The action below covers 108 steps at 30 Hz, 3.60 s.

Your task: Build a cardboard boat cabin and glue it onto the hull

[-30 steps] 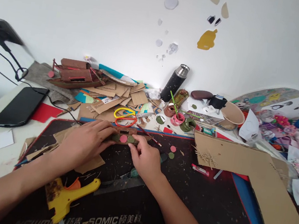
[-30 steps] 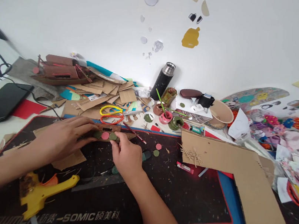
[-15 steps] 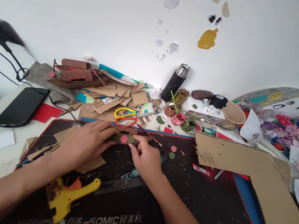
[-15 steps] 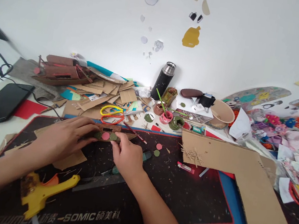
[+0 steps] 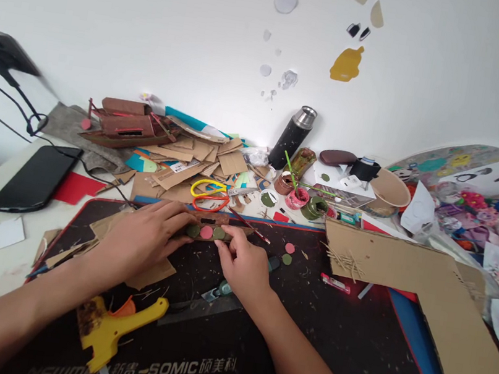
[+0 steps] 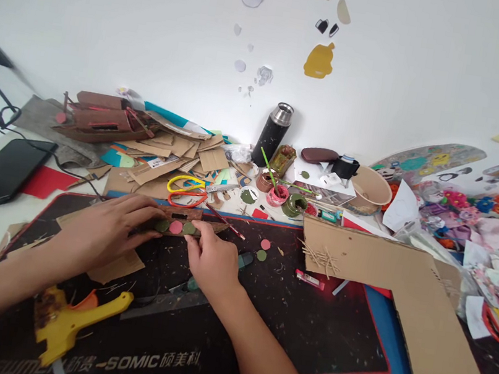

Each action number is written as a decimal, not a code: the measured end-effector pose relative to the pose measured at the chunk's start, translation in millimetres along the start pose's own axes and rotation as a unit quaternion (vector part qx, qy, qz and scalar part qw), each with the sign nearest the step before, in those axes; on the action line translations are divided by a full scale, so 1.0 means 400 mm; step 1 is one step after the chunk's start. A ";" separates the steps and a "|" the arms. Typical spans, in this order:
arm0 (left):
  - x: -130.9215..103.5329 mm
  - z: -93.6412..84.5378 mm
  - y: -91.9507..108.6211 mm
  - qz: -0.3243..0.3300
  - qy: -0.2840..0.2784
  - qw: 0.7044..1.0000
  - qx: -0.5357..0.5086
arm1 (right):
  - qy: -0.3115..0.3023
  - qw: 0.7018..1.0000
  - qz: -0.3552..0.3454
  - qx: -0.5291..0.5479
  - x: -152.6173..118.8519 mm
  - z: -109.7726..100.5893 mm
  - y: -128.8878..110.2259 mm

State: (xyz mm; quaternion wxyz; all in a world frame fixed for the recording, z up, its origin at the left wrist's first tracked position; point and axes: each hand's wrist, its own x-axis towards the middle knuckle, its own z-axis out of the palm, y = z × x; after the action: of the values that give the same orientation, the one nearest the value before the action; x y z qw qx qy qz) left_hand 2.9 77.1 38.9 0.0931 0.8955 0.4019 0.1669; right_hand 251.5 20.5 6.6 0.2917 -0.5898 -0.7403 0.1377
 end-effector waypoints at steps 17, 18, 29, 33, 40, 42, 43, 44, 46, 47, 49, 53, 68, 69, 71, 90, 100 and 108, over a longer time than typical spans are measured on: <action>-0.004 0.003 -0.007 0.003 0.004 1.000 0.003 | 0.003 1.000 -0.001 -0.003 -0.001 0.001 0.002; -0.004 0.002 -0.008 0.004 0.003 1.000 -0.002 | 0.003 1.000 0.000 -0.002 -0.001 0.000 0.002; -0.011 -0.011 -0.016 0.001 0.008 1.000 0.000 | 0.016 0.998 0.020 0.053 -0.001 -0.008 -0.002; -0.012 -0.005 -0.019 -0.005 0.002 1.000 0.004 | 0.033 0.996 0.029 0.072 -0.002 -0.018 -0.001; -0.011 -0.002 -0.023 -0.010 0.003 1.000 -0.020 | 0.059 0.996 0.052 0.039 -0.010 -0.066 0.024; -0.011 -0.002 -0.024 -0.010 0.004 1.000 -0.019 | 0.073 0.995 0.066 0.026 -0.013 -0.090 0.041; -0.011 -0.002 -0.024 -0.009 0.005 1.000 -0.019 | 0.075 0.994 0.076 0.016 -0.014 -0.103 0.052; -0.011 -0.002 -0.025 -0.009 0.006 1.000 -0.019 | 0.078 0.993 0.083 0.004 -0.016 -0.117 0.064; -0.010 -0.003 -0.025 -0.007 0.005 1.000 -0.024 | 0.072 0.992 0.099 -0.016 -0.019 -0.145 0.091; -0.010 -0.004 -0.025 -0.007 0.005 1.000 -0.027 | 0.069 0.992 0.107 -0.024 -0.020 -0.157 0.106; -0.009 -0.005 -0.026 -0.008 0.002 0.999 -0.031 | 0.062 0.990 0.118 -0.039 -0.023 -0.180 0.135; -0.008 -0.004 -0.029 -0.012 0.002 1.000 -0.024 | 0.035 0.988 0.141 -0.046 -0.028 -0.208 0.175; -0.002 -0.011 -0.028 -0.002 -0.019 1.000 -0.008 | 0.033 0.991 0.124 0.019 -0.015 -0.187 0.106; -0.001 -0.012 -0.027 -0.003 -0.020 1.000 -0.010 | 0.035 0.991 0.123 0.034 -0.014 -0.184 0.098; 0.002 -0.014 -0.025 -0.004 -0.021 1.000 -0.013 | 0.034 0.992 0.107 0.066 -0.014 -0.174 0.076; -0.006 -0.015 -0.029 0.011 -0.019 1.000 -0.019 | -0.117 0.985 -0.085 -0.097 0.031 -0.043 -0.046; -0.006 -0.012 -0.028 0.002 -0.034 0.999 -0.012 | -0.077 0.995 -0.057 -0.013 0.031 -0.022 -0.035; 0.014 -0.072 -0.050 -0.017 -0.012 1.000 -0.010 | -0.046 0.990 -0.042 0.124 0.020 -0.022 -0.030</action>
State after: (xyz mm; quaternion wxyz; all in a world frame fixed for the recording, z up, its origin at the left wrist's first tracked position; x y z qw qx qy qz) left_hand -18.1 95.7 60.7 0.1092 0.8897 0.4140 0.1584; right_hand 245.9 23.5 22.3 0.3340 -0.5103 -0.7545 0.2425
